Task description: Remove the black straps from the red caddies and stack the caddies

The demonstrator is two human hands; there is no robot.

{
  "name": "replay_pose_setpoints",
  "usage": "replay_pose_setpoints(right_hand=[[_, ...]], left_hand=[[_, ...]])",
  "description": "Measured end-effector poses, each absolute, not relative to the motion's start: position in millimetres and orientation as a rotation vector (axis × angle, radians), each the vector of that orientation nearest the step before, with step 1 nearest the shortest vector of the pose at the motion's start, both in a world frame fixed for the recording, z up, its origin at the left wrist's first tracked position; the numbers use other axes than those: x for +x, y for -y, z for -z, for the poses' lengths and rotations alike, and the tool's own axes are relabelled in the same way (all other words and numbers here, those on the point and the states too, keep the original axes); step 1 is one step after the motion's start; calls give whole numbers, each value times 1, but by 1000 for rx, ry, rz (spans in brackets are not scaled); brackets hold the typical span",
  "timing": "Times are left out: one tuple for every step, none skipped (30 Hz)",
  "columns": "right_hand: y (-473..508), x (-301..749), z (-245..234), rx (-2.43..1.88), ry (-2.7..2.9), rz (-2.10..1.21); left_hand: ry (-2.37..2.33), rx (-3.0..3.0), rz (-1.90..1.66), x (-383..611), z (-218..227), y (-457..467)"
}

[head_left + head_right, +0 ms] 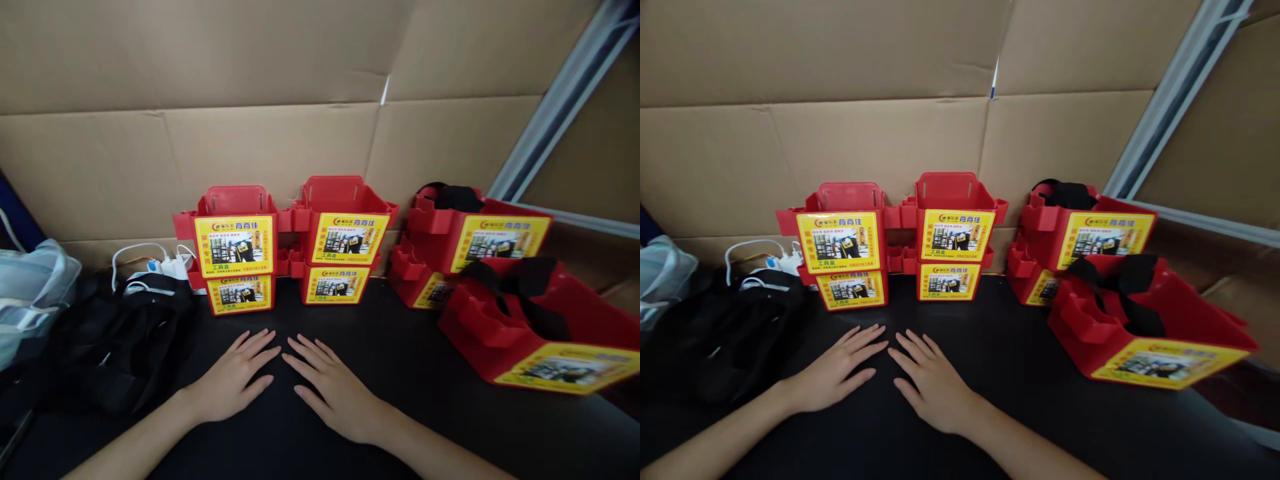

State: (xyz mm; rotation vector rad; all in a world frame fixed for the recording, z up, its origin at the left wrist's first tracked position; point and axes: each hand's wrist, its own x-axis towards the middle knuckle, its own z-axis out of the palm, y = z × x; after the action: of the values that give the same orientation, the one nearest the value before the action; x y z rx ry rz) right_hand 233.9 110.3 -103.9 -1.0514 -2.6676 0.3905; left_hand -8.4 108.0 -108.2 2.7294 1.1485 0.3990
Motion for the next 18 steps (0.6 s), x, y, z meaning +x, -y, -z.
replay_pose_setpoints(right_hand=[[-110, 234, 105, -1039, 2664, -350], [-111, 236, 105, -1032, 2659, -324], [-112, 237, 102, -1031, 2639, -276], [-116, 240, 97, -1039, 2596, -205], [-121, 244, 88, -1056, 2533, -119], [-128, 250, 75, -1074, 2438, 9], [-137, 256, 59, -1093, 2329, 139], [-148, 264, 39, -1108, 2241, 218], [-160, 272, 17, -1117, 2099, 380], [-174, 281, -5, -1142, 1974, 506], [-187, 289, -27, -1166, 1916, 583], [-200, 296, -46, -1171, 1937, 624], [-212, 303, -62, -1172, 2027, 622], [-222, 308, -75, -1188, 2139, 560], [-229, 313, -84, -1199, 2219, 446], [-235, 316, -89, -1203, 2280, 323], [-238, 319, -92, -1204, 2302, 207], [-239, 322, -93, -1203, 2296, 118]], left_hand=[[-1134, 2726, -421, -9, 108, -108], [-1112, 2722, -446, -9, 107, -108], [-1087, 2719, -468, -9, 106, -109], [-1063, 2717, -480, -9, 105, -109], [-1044, 2715, -484, -9, 105, -109], [-1034, 2712, -485, -9, 104, -110], [-1029, 2708, -485, -9, 104, -110], [-1026, 2705, -484, -9, 103, -110], [-1024, 2701, -485, -9, 103, -111], [-1022, 2698, -488, -10, 103, -111], [-1021, 2696, -495, -10, 103, -110], [-1020, 2694, -501, -10, 103, -110], [-1020, 2694, -507, -10, 102, -110], [-1021, 2694, -510, -10, 102, -110], [-1022, 2695, -510, -10, 102, -110], [-1021, 2698, -505, -10, 101, -110], [-1018, 2701, -496, -10, 101, -111], [-1016, 2704, -487, -10, 101, -111]])
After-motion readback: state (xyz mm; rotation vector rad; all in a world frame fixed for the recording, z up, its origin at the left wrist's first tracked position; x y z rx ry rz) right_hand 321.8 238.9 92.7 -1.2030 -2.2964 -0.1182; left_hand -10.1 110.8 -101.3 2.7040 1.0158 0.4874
